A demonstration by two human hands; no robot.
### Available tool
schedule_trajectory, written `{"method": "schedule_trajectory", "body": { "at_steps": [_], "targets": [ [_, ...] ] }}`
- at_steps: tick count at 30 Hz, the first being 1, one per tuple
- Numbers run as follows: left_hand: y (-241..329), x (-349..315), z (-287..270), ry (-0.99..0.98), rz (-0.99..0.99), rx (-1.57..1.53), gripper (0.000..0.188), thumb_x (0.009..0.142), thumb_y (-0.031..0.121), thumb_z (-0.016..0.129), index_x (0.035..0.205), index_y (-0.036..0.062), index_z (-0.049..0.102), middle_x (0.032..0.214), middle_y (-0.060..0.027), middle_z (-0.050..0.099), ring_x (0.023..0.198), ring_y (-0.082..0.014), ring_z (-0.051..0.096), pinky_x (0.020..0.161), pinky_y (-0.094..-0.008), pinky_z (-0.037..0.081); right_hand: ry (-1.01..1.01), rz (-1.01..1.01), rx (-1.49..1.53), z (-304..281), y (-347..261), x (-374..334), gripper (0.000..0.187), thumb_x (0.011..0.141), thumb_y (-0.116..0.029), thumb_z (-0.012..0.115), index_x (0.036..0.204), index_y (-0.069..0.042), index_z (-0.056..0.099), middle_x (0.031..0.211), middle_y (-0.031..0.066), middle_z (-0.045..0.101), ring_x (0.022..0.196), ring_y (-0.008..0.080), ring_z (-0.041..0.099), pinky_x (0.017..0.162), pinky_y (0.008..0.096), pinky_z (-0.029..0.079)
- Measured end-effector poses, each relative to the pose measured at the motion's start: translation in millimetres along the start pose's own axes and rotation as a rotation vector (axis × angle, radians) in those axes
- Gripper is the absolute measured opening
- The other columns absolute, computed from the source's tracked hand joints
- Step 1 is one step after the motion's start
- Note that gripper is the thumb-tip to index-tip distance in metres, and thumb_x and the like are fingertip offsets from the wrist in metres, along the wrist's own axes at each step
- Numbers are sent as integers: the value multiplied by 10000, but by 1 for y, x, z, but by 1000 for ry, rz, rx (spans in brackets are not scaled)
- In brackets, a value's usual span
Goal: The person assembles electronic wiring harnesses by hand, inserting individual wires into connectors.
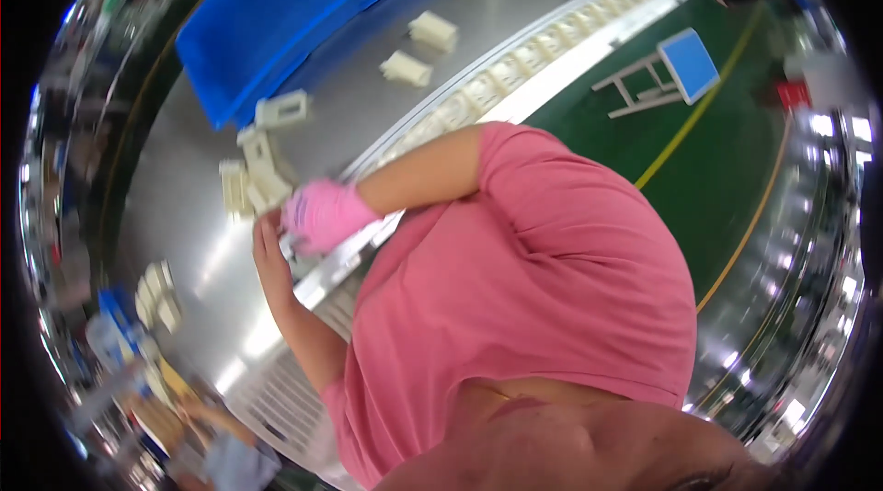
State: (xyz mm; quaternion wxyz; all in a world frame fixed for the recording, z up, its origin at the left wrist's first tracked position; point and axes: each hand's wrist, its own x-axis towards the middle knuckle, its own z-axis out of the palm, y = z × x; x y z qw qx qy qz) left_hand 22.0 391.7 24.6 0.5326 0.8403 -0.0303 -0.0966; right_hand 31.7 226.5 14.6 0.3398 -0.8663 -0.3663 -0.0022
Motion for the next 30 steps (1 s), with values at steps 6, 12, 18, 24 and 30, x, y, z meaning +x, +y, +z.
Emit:
{"method": "schedule_trajectory", "body": {
  "at_steps": [6, 12, 18, 24, 30],
  "targets": [
    [-6, 3, 19, -84, 144, 141, 363, 932, 234, 328, 1173, -18, 431, 1105, -138, 500, 1018, -225, 471, 893, -322, 353, -34, 57, -148, 5, 2, -7, 272, 674, -377, 550, 712, -110, 589, 804, 63, 564, 810, 251, 530, 703, 379, 353],
    [-4, 10, 54, -163, 474, 511, 455, 820, 194, 500, 1206, -22, 391, 1167, -215, 457, 1089, -368, 421, 902, -417, 347, 351, 50, -299, -30, 30, -61, 275, 666, -345, 552, 759, -86, 550, 785, 76, 522, 785, 251, 494, 758, 387, 333],
    [-10, 11, 68, -244, 650, 680, 445, 782, 236, 542, 1139, -13, 452, 1062, -219, 515, 956, -391, 487, 812, -440, 384, 454, 324, -531, -53, 40, -131, 373, 716, -319, 540, 951, -30, 524, 954, 143, 502, 950, 283, 475, 936, 435, 288],
    [-13, 11, 72, -216, 668, 673, 441, 775, 235, 540, 1133, -11, 458, 1025, -215, 530, 920, -391, 503, 786, -443, 393, 526, 321, -568, -42, 51, -135, 257, 721, -293, 540, 806, -50, 536, 884, 115, 522, 891, 285, 488, 894, 420, 334],
    [-10, 9, 72, -216, 634, 686, 438, 779, 242, 526, 1132, -9, 460, 1005, -200, 526, 893, -381, 501, 771, -438, 389, 611, 273, -533, -38, 55, -136, 215, 709, -263, 565, 773, -60, 539, 871, 109, 532, 888, 282, 505, 870, 416, 362]
  ]
}}
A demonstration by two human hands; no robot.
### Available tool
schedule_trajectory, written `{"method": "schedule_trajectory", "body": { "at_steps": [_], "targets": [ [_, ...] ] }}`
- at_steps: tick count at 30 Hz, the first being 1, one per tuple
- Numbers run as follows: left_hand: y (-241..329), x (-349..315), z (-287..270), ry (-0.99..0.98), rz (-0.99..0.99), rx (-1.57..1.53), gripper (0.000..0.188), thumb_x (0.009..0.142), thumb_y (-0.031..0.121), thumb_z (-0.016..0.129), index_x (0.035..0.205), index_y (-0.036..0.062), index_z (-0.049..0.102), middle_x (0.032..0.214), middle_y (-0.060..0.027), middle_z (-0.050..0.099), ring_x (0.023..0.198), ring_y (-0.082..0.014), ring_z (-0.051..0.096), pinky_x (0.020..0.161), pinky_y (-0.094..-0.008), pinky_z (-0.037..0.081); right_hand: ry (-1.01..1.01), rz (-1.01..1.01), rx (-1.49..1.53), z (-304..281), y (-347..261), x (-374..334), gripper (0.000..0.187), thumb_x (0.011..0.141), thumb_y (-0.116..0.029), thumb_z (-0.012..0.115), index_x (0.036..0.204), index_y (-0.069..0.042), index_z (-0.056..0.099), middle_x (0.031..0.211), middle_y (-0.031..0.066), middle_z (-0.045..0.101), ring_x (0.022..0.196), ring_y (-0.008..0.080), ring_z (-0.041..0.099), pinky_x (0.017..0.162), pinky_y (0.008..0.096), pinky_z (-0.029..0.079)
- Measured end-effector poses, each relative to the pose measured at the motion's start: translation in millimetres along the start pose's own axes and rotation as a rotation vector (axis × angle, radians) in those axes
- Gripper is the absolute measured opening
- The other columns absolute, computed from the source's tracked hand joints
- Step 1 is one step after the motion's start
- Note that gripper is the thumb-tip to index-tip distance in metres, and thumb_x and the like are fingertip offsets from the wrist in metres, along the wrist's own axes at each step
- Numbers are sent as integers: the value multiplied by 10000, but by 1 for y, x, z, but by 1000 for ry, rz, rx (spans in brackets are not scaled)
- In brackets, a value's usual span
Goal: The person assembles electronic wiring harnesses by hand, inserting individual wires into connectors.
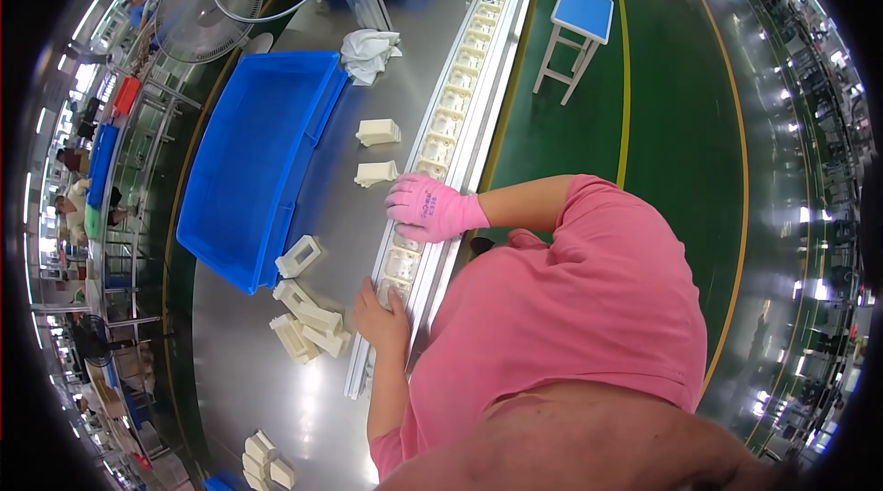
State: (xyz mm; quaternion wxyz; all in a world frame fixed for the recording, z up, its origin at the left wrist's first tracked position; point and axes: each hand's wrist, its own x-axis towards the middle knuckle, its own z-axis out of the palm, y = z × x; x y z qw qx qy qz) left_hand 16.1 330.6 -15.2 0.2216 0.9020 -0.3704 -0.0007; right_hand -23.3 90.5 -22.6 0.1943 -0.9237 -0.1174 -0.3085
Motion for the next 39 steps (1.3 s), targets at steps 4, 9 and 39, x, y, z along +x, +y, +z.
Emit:
{"method": "schedule_trajectory", "body": {
  "at_steps": [4, 9, 39],
  "targets": [
    [-2, -2, -1, 0, 4, 17, 441, 779, 242, 523, 1137, -6, 458, 1012, -196, 526, 897, -371, 502, 782, -437, 380, -13, 10, -13, -1, -4, 2, 202, 711, -247, 567, 786, -62, 536, 876, 108, 531, 891, 280, 507, 867, 413, 361],
    [-3, -1, 2, 4, -1, 15, 440, 779, 244, 524, 1135, -8, 460, 1021, -195, 528, 913, -366, 503, 798, -436, 374, -26, 33, -32, 1, -5, 1, 200, 713, -240, 566, 800, -63, 535, 877, 105, 531, 886, 277, 506, 859, 412, 362],
    [2, -1, 1, 13, -29, -32, 389, 799, 206, 522, 1111, -22, 483, 1025, -214, 531, 944, -381, 491, 824, -432, 372, -29, 19, 34, -3, 4, -4, 204, 729, -259, 544, 794, -66, 528, 885, 103, 514, 890, 271, 488, 833, 410, 371]
  ]
}}
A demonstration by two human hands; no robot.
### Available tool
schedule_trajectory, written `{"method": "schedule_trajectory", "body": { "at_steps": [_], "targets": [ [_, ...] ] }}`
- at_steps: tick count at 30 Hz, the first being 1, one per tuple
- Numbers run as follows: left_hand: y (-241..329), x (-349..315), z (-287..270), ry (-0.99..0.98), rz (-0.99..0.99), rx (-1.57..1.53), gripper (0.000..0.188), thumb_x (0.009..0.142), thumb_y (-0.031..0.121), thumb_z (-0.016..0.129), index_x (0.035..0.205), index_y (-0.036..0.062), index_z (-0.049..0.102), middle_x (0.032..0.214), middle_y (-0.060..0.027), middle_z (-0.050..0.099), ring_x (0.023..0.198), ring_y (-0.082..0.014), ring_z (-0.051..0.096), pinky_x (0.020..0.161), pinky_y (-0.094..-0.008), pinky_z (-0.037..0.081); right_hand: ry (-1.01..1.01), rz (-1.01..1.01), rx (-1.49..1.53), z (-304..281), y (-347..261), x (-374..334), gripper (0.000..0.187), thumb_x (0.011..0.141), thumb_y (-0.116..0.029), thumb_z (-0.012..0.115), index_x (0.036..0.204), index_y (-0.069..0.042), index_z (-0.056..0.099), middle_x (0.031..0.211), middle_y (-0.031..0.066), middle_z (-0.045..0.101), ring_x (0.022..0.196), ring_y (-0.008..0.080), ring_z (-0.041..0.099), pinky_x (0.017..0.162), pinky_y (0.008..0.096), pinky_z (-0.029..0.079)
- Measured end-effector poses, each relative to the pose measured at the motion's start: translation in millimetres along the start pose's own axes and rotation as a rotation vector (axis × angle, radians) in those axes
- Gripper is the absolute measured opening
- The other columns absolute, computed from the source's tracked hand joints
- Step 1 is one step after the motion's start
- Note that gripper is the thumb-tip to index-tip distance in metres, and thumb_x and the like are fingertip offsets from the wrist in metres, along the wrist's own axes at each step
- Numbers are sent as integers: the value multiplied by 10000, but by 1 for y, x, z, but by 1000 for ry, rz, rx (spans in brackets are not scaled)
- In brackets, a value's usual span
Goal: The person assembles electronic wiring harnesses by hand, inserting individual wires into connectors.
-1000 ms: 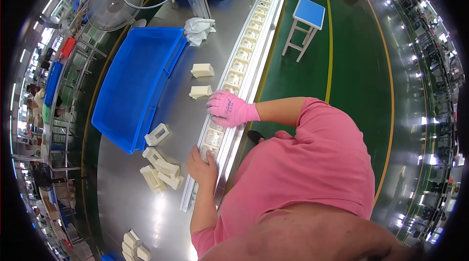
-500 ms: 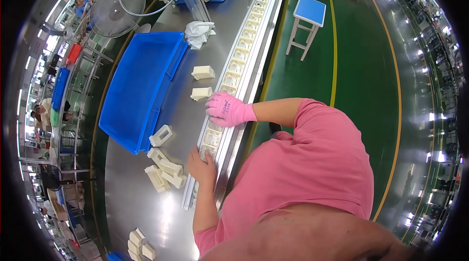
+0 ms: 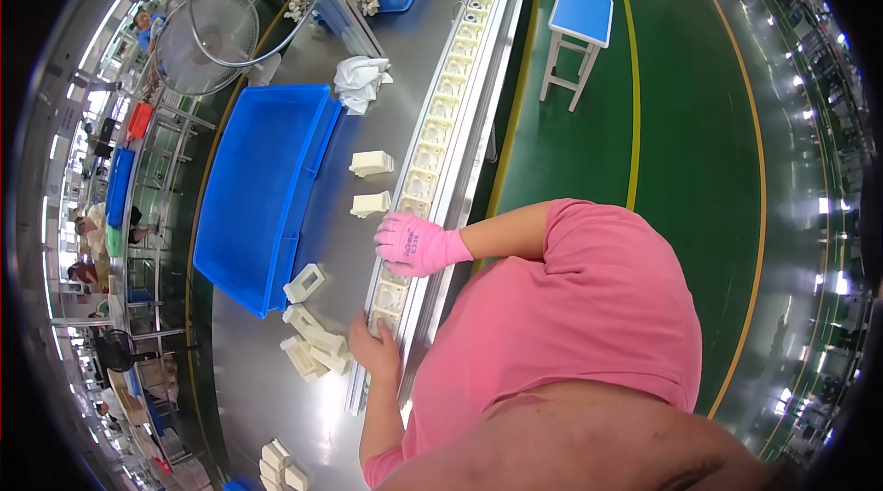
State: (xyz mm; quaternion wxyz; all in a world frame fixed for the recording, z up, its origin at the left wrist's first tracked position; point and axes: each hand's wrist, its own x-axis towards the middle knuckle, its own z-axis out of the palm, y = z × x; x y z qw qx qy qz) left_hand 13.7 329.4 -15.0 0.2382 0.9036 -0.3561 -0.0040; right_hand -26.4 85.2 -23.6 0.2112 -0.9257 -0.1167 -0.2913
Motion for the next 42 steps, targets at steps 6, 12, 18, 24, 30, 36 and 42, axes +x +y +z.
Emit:
{"method": "schedule_trajectory", "body": {
  "at_steps": [6, 12, 18, 24, 30, 36, 42],
  "targets": [
    [8, 1, -3, -23, -52, -16, 387, 805, 194, 511, 1120, -28, 475, 1040, -217, 523, 965, -379, 481, 837, -429, 365, -1, -17, 46, 2, 4, -1, 205, 732, -256, 531, 813, -68, 528, 887, 103, 508, 908, 269, 477, 889, 410, 338],
    [6, 0, -2, -23, -62, -4, 390, 806, 191, 507, 1129, -25, 472, 1046, -216, 520, 973, -377, 477, 847, -431, 357, -36, -22, 80, 2, 4, -3, 212, 731, -254, 531, 831, -66, 526, 899, 106, 508, 917, 272, 476, 902, 417, 329],
    [6, -2, -4, -14, -79, 3, 392, 802, 185, 507, 1132, -24, 470, 1050, -212, 518, 971, -372, 474, 846, -430, 355, -48, -39, 92, 2, 3, -1, 235, 734, -252, 527, 859, -53, 529, 922, 117, 512, 932, 278, 476, 910, 425, 326],
    [6, 0, -4, -27, -92, 14, 393, 794, 175, 510, 1132, -24, 472, 1049, -207, 519, 970, -369, 476, 850, -427, 354, 38, -64, 73, 6, 6, -2, 224, 708, -260, 547, 799, -55, 540, 876, 118, 525, 903, 293, 487, 891, 431, 340],
    [8, -1, -2, -10, -75, 27, 384, 799, 177, 510, 1125, -24, 473, 1042, -210, 514, 972, -375, 467, 850, -430, 352, -49, -37, 88, 2, 6, -3, 259, 740, -249, 519, 893, -41, 530, 955, 133, 515, 953, 285, 473, 937, 433, 315],
    [11, 1, 0, 7, -68, -43, 369, 806, 167, 516, 1111, -35, 465, 1026, -206, 504, 956, -369, 466, 847, -426, 354, -21, -46, 103, 3, 10, -3, 237, 726, -271, 525, 820, -53, 541, 902, 122, 522, 920, 291, 481, 907, 432, 324],
    [20, 12, 8, 43, -80, -134, 380, 821, 151, 503, 1129, -62, 436, 1060, -220, 482, 970, -366, 461, 843, -422, 363, -15, -22, 84, -5, 24, -4, 227, 731, -269, 521, 812, -57, 536, 908, 121, 519, 922, 288, 480, 909, 431, 324]
  ]
}}
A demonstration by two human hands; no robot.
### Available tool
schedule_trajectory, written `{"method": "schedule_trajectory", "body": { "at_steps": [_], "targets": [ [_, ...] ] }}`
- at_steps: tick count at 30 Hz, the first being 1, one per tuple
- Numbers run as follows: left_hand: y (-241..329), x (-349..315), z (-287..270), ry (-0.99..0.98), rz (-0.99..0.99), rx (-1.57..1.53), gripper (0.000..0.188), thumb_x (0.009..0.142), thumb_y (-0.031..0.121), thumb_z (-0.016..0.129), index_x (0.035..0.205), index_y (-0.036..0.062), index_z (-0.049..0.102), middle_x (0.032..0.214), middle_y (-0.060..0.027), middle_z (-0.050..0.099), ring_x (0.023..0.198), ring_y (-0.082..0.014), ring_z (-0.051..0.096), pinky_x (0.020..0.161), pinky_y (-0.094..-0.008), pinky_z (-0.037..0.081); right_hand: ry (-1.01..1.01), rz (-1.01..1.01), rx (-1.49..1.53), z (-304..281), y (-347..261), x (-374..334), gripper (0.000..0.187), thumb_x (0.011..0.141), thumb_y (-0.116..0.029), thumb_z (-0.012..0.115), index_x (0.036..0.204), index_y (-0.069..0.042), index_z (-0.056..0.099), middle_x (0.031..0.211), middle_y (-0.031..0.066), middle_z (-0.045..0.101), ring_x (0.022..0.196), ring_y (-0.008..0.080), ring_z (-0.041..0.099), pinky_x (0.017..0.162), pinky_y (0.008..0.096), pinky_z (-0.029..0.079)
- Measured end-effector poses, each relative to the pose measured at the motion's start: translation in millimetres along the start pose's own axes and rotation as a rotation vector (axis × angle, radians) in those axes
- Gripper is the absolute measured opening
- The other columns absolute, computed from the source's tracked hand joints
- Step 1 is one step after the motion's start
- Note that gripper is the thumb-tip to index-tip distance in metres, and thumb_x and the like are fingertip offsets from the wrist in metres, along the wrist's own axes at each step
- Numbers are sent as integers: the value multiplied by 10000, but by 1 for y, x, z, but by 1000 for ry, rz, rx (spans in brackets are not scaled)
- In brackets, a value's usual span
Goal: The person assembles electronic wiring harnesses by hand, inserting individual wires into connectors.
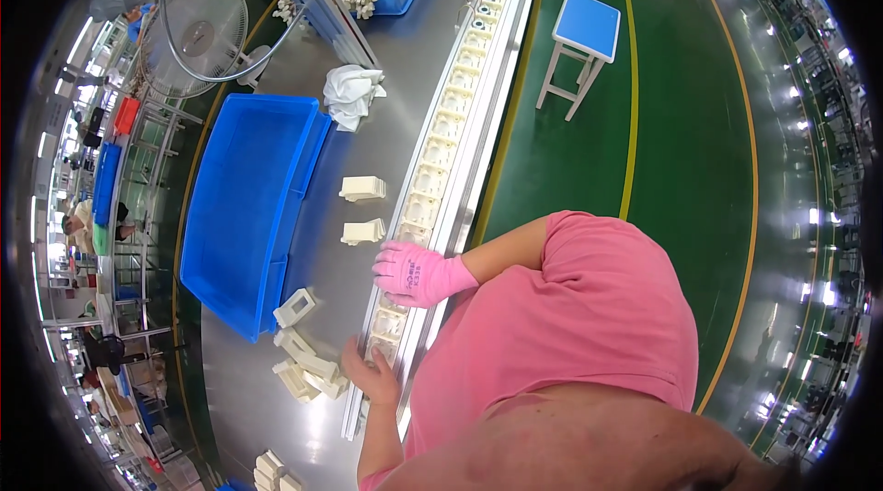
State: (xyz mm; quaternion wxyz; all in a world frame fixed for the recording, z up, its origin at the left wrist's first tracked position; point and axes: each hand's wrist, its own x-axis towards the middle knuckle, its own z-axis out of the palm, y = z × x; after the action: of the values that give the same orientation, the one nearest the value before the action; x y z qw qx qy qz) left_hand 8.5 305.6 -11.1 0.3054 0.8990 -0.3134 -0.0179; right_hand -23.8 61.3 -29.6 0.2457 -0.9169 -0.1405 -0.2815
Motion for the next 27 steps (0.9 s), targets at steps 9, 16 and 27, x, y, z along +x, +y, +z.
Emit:
{"method": "schedule_trajectory", "body": {
  "at_steps": [9, 16, 27],
  "targets": [
    [36, 43, 33, 1, 83, -1, 395, 841, 183, 479, 1139, -72, 422, 1115, -236, 459, 1013, -386, 436, 874, -428, 345, -112, 59, -22, -40, 54, -2, 255, 732, -260, 527, 882, -54, 539, 960, 119, 523, 947, 289, 476, 939, 429, 320],
    [81, 91, 78, 24, 122, -3, 369, 846, 163, 469, 1141, -55, 426, 1108, -211, 468, 1009, -353, 444, 867, -396, 348, 197, 40, 1, -77, 117, -8, 149, 681, -216, 569, 702, -75, 528, 760, 89, 522, 791, 270, 512, 826, 400, 388],
    [167, 187, 168, 42, 262, -16, 369, 834, 180, 481, 1123, -46, 436, 1077, -220, 485, 994, -373, 453, 868, -422, 347, 288, 225, -55, -132, 180, -20, 405, 694, -209, 543, 1075, -89, 472, 1110, 128, 439, 1136, 314, 367, 998, 514, 167]
  ]
}}
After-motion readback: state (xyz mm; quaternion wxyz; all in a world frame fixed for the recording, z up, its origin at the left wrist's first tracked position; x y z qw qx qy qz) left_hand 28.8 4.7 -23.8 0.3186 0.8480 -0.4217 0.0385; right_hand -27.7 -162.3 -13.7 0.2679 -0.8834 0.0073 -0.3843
